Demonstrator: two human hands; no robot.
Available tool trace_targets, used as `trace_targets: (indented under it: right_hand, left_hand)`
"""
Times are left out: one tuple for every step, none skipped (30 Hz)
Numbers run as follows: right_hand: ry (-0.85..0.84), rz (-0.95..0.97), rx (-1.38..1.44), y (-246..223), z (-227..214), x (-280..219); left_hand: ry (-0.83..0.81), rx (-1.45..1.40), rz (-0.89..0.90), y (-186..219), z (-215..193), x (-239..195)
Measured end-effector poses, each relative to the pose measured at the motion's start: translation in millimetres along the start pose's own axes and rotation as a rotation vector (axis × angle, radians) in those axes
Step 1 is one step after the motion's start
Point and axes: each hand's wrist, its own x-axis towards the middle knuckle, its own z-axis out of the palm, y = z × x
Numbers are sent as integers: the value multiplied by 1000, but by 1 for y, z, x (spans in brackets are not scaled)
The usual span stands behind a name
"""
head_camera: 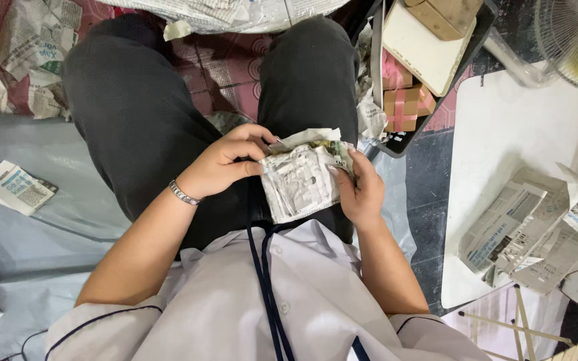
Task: The person sits on the floor and wraps small ceramic bowls and cups with newspaper. They fold the paper around each item and place the wrapped pieces onto a pile on the table.
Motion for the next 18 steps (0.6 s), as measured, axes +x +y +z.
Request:
trace_targets:
  right_hand:
    - [8,-30,11,0,0,1]
    - [8,-14,23,0,0,2]
    - [7,3,34,0,0,2]
    - [5,23,47,1,1,1]
    - [-4,28,32,1,1,1]
    - [-12,33,17,2,1,1]
    - [-20,37,2,3,1,2]
    - [-24,34,-3,3,1,2]
    - [-28,30,-8,2,0,3]
    - [-33,28,-12,1,0,4]
    - [-27,45,-1,0,1,5]
    - [-20,64,10,-1,3,5]
    - [-12,84,21,-3,4,5]
    - [-14,110,18,-3,3,5]
    - [-15,136,15,-4,1,5]
    - [-18,159,11,-5,0,6]
    - [-12,158,8,-6,-1,5]
    - [-4,157,4,-7,-1,6]
  left_hand:
    - [-28,-37,5,1,-1,1]
    - [-52,-16,-1,3,-5,2]
    - [-77,5,-6,6,-10,4]
    - [-101,23,-15,9,-14,6]
    - [-96,148,-13,12,-17,9]
    - [-91,272,-10,16,-21,12]
    - [-86,397,-6,20,-24,15]
    - [-81,405,6,23,-26,17]
    - [-76,412,19,25,-27,19]
    - [-71,419,31,27,-28,20]
    - [-33,342,-20,27,-26,20]
    - [3,263,-71,26,-22,18]
    - [39,184,-121,23,-18,16]
    - [74,217,-140,20,-15,16]
    - [108,249,-159,16,-10,16]
    - [145,281,-176,12,-6,15]
    - [180,280,-239,9,-1,13]
    - [214,279,-301,5,5,12]
